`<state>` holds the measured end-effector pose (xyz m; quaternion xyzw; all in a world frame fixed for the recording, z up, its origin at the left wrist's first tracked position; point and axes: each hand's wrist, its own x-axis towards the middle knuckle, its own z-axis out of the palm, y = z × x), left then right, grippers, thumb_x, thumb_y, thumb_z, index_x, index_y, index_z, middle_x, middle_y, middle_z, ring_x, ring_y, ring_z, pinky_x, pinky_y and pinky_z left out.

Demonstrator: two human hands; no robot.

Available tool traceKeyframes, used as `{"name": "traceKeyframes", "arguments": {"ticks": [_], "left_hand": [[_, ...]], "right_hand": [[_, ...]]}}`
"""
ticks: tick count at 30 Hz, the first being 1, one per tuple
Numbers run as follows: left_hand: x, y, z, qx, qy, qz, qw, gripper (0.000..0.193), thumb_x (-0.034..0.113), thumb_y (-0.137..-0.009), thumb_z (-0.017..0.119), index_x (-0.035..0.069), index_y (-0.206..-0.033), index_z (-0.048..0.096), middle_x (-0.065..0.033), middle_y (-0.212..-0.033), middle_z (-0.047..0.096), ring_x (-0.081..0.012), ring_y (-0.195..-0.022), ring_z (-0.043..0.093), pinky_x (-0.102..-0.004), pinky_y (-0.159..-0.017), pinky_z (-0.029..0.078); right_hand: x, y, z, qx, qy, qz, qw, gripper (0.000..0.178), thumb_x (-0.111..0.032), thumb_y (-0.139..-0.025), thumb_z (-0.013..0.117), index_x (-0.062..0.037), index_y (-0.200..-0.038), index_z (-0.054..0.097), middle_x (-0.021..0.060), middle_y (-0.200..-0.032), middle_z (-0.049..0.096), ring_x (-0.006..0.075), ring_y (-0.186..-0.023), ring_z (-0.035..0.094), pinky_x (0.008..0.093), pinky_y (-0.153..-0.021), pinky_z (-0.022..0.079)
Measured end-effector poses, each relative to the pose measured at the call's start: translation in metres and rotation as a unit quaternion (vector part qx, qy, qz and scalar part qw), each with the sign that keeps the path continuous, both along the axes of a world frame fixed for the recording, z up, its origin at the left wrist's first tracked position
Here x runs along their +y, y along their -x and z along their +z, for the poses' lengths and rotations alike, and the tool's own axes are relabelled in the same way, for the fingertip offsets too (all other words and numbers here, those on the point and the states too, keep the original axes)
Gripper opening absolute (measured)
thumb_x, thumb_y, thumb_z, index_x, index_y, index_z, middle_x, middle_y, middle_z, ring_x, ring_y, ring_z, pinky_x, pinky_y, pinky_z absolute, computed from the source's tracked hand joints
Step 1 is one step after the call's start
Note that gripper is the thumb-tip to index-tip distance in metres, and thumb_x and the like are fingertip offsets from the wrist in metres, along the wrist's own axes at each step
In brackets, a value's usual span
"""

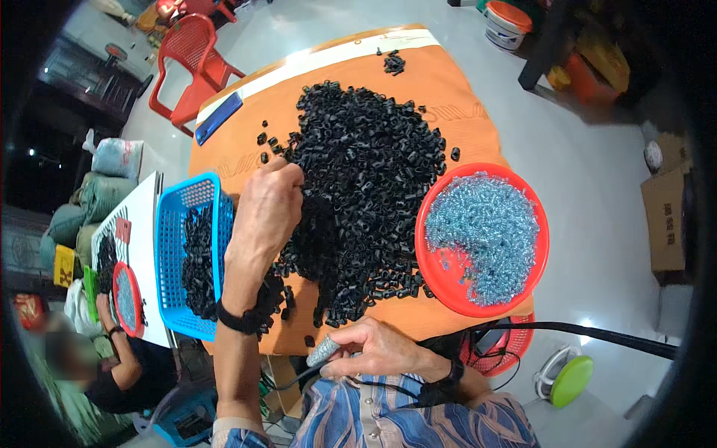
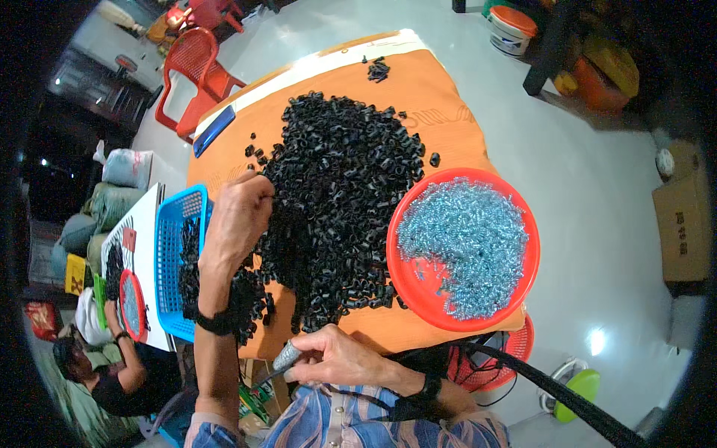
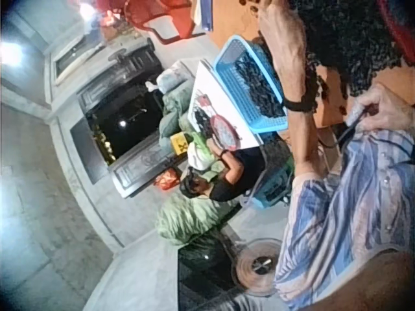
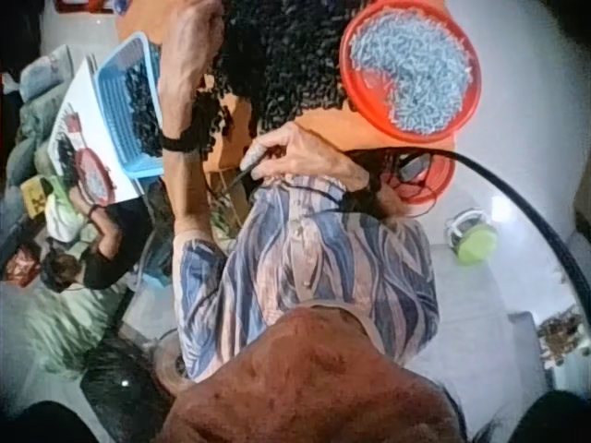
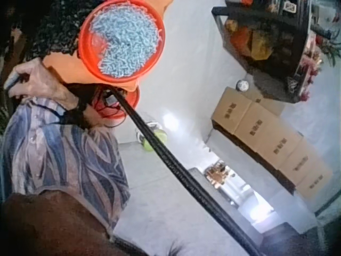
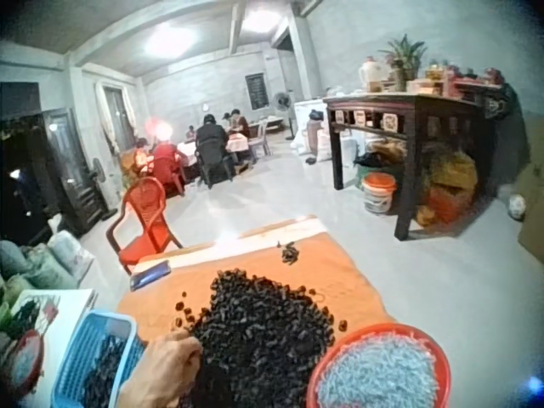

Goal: Assembling small black plastic components with blue plastic parts at a table.

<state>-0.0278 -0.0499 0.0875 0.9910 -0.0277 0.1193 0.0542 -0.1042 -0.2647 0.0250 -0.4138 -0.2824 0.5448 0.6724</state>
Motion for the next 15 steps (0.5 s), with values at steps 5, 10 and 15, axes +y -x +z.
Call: {"name": "traceKeyframes", "arguments": {"ticks": [5, 10, 15], "left_hand": [[-0.012, -0.037, 0.024, 0.054, 0.364, 0.06, 0.928, 0.011, 0.003, -0.076, 0.061, -0.004, -0.084, 0.064, -0.0073, -0.068, 0.062, -0.0137, -0.063, 0.062, -0.0268, -0.061, 0.05], [0.007, -0.123, 0.02, 0.162, 0.529, 0.033, 0.832, 0.01, 0.006, -0.079, 0.062, -0.002, -0.086, 0.063, -0.0045, -0.078, 0.064, -0.0129, -0.069, 0.063, -0.0254, -0.063, 0.051], [0.017, -0.236, -0.018, 0.133, 0.546, 0.013, 0.827, 0.007, 0.003, -0.077, 0.066, -0.001, -0.083, 0.064, -0.0043, -0.075, 0.063, -0.0155, -0.068, 0.063, -0.0298, -0.06, 0.052]], "right_hand": [[-0.011, -0.005, 0.005, -0.048, -0.048, -0.004, 0.998, 0.017, -0.012, -0.083, 0.069, -0.0014, -0.097, 0.068, -0.0001, -0.067, 0.061, 0.0037, -0.06, 0.052, 0.0216, -0.054, 0.041], [-0.027, -0.019, 0.005, -0.133, -0.066, 0.044, 0.988, 0.023, -0.012, -0.085, 0.068, -0.0005, -0.104, 0.067, 0.0041, -0.061, 0.061, 0.0061, -0.053, 0.053, 0.0236, -0.051, 0.042], [-0.055, -0.025, 0.019, 0.108, -0.028, -0.075, 0.991, 0.026, -0.001, -0.08, 0.066, 0.0051, -0.105, 0.065, 0.0084, -0.084, 0.065, 0.0137, -0.066, 0.063, 0.0227, -0.057, 0.047]]}}
